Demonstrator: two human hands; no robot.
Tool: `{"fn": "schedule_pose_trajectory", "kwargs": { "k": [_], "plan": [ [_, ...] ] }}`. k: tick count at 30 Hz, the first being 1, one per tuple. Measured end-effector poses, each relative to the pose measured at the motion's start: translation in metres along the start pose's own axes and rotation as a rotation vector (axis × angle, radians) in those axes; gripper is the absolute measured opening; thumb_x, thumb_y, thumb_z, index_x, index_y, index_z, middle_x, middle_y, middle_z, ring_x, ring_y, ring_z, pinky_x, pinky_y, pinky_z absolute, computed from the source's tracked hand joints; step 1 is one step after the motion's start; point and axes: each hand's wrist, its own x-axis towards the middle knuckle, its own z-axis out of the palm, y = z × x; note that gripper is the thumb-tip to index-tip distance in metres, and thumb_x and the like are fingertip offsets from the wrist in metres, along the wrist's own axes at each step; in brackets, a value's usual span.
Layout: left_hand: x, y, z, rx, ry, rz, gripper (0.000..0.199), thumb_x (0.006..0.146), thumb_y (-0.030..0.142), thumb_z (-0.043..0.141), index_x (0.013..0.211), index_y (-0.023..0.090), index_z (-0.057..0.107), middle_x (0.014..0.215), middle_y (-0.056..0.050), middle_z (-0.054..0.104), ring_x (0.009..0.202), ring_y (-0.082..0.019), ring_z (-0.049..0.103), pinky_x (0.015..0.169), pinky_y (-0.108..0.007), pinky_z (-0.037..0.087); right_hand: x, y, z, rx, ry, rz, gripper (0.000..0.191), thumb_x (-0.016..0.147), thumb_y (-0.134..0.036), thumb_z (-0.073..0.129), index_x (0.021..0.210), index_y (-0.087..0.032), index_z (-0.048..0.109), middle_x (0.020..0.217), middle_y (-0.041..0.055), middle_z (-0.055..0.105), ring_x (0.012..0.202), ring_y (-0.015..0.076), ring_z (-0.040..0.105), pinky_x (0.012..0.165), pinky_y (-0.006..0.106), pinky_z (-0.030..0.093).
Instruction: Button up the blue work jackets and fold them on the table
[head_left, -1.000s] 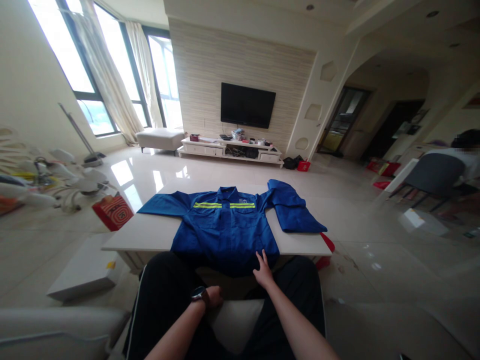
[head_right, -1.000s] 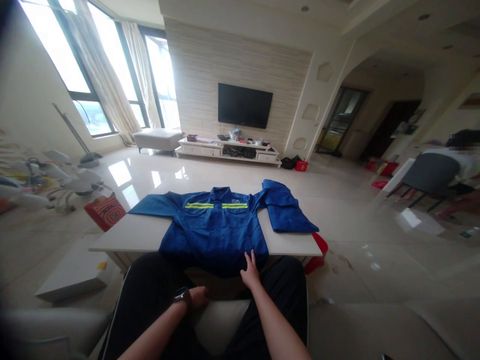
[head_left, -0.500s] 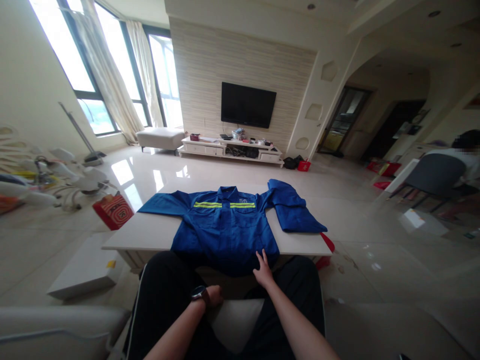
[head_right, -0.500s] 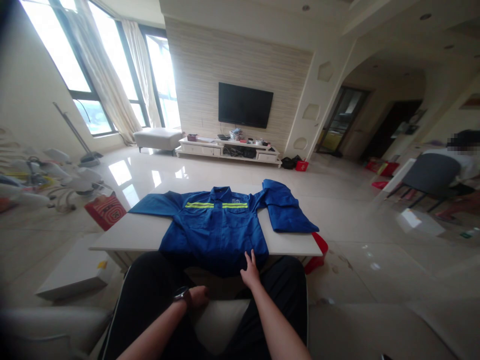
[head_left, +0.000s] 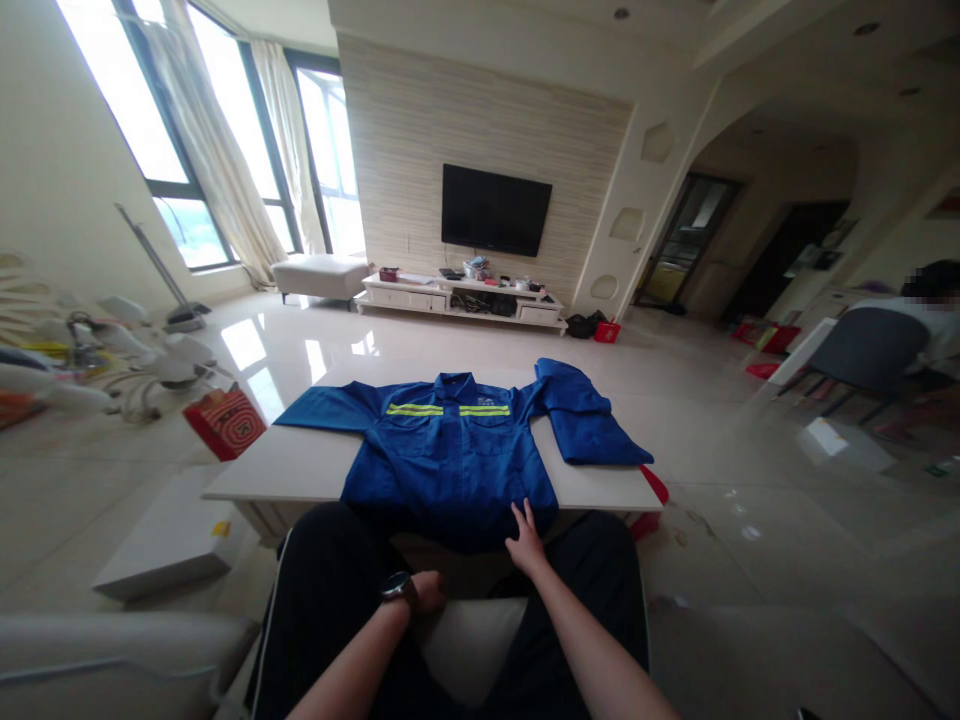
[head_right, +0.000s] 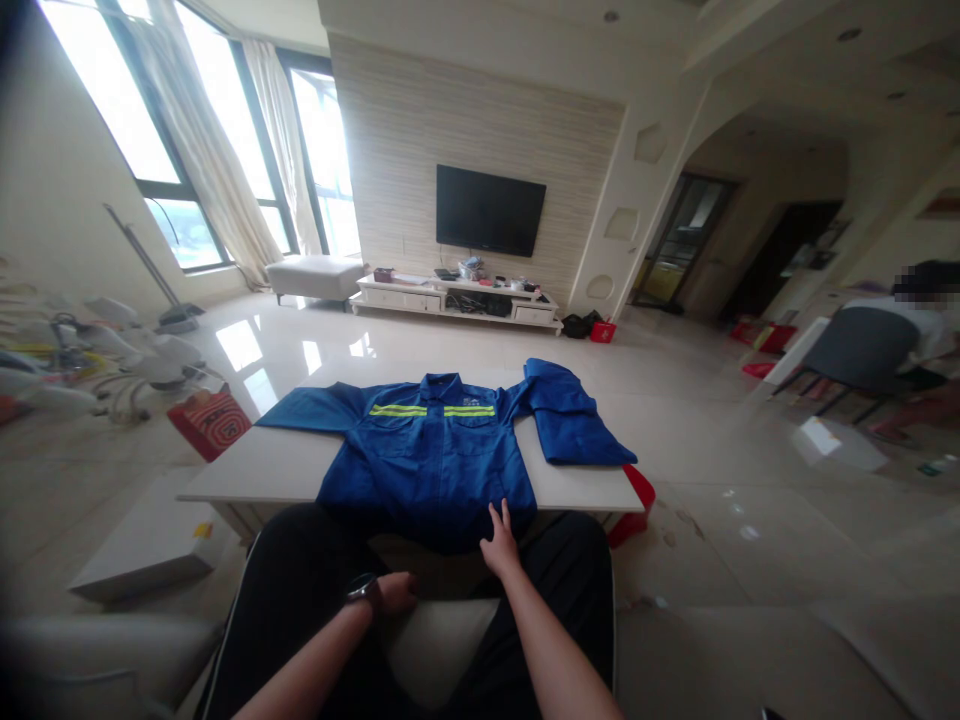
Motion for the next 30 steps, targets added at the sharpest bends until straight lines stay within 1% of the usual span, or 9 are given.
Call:
{"fn": "schedule_pose_trajectory", "kwargs": {
  "k": [5, 12, 16, 19, 22, 25, 30],
  "plan": [
    [0.0009, -0.0005, -0.0002, -0.002, -0.003, 0.001, 0.040, 0.083, 0.023, 0.060, 0.118, 0.017, 0.078, 0.120, -0.011, 0.076, 0.108, -0.029, 0.072, 0.084, -0.028, 0.055, -0.0004, -0.0001, -0.0004, 0.012, -0.004, 0.001, 0.088, 0.074, -0.003, 0.054, 0.158, -0.030, 0.041, 0.175, 0.0038, 0.001, 0.153, 0.0221, 0.035, 0.108, 0.029, 0.049],
    [0.0037, -0.0015, 0.0017, -0.014, -0.003, 0.004, 0.043, 0.084, 0.023, 0.061, 0.122, 0.012, 0.076, 0.124, -0.016, 0.074, 0.111, -0.030, 0.072, 0.087, -0.031, 0.056, -0.0012, -0.0023, -0.0019, 0.006, -0.005, 0.006, 0.089, 0.074, -0.003, 0.054, 0.158, -0.031, 0.041, 0.175, 0.0032, 0.002, 0.153, 0.0218, 0.035, 0.108, 0.029, 0.050],
    [0.0048, -0.0020, 0.0027, -0.011, -0.004, 0.005, 0.043, 0.083, 0.024, 0.061, 0.122, 0.012, 0.076, 0.125, -0.017, 0.074, 0.114, -0.031, 0.071, 0.091, -0.032, 0.056, -0.0014, -0.0030, -0.0022, -0.002, -0.005, 0.013, 0.090, 0.074, -0.004, 0.054, 0.158, -0.032, 0.041, 0.175, 0.0031, 0.003, 0.153, 0.0220, 0.037, 0.106, 0.029, 0.051],
    [0.0049, -0.0016, 0.0025, -0.007, -0.005, 0.000, 0.042, 0.082, 0.025, 0.062, 0.120, 0.015, 0.077, 0.124, -0.015, 0.075, 0.113, -0.030, 0.071, 0.089, -0.031, 0.056, -0.0016, -0.0033, -0.0022, 0.000, -0.007, 0.011, 0.089, 0.074, -0.004, 0.053, 0.158, -0.031, 0.040, 0.175, 0.0031, 0.002, 0.153, 0.0219, 0.036, 0.106, 0.029, 0.051],
    [0.0038, -0.0009, 0.0015, -0.002, -0.005, 0.003, 0.044, 0.081, 0.025, 0.063, 0.121, 0.014, 0.076, 0.123, -0.015, 0.075, 0.111, -0.030, 0.071, 0.087, -0.031, 0.056, -0.0019, -0.0037, -0.0020, -0.002, -0.002, 0.009, 0.089, 0.074, -0.004, 0.052, 0.158, -0.029, 0.041, 0.175, 0.0032, 0.002, 0.153, 0.0217, 0.036, 0.108, 0.029, 0.050],
    [0.0029, -0.0003, 0.0002, 0.008, -0.003, 0.006, 0.045, 0.081, 0.026, 0.061, 0.122, 0.013, 0.076, 0.123, -0.016, 0.075, 0.108, -0.030, 0.072, 0.083, -0.031, 0.057, -0.0019, -0.0036, -0.0017, -0.002, 0.001, 0.005, 0.090, 0.073, -0.005, 0.054, 0.158, -0.030, 0.041, 0.175, 0.0037, 0.003, 0.153, 0.0226, 0.036, 0.110, 0.032, 0.049],
    [0.0025, 0.0003, -0.0003, 0.009, 0.006, 0.010, 0.040, 0.080, 0.029, 0.061, 0.114, 0.016, 0.079, 0.117, -0.013, 0.077, 0.107, -0.029, 0.072, 0.080, -0.030, 0.056, -0.0010, -0.0018, -0.0007, -0.008, 0.001, 0.005, 0.090, 0.073, -0.006, 0.055, 0.158, -0.032, 0.040, 0.175, 0.0032, 0.003, 0.153, 0.0229, 0.035, 0.110, 0.032, 0.049]
  ]
}}
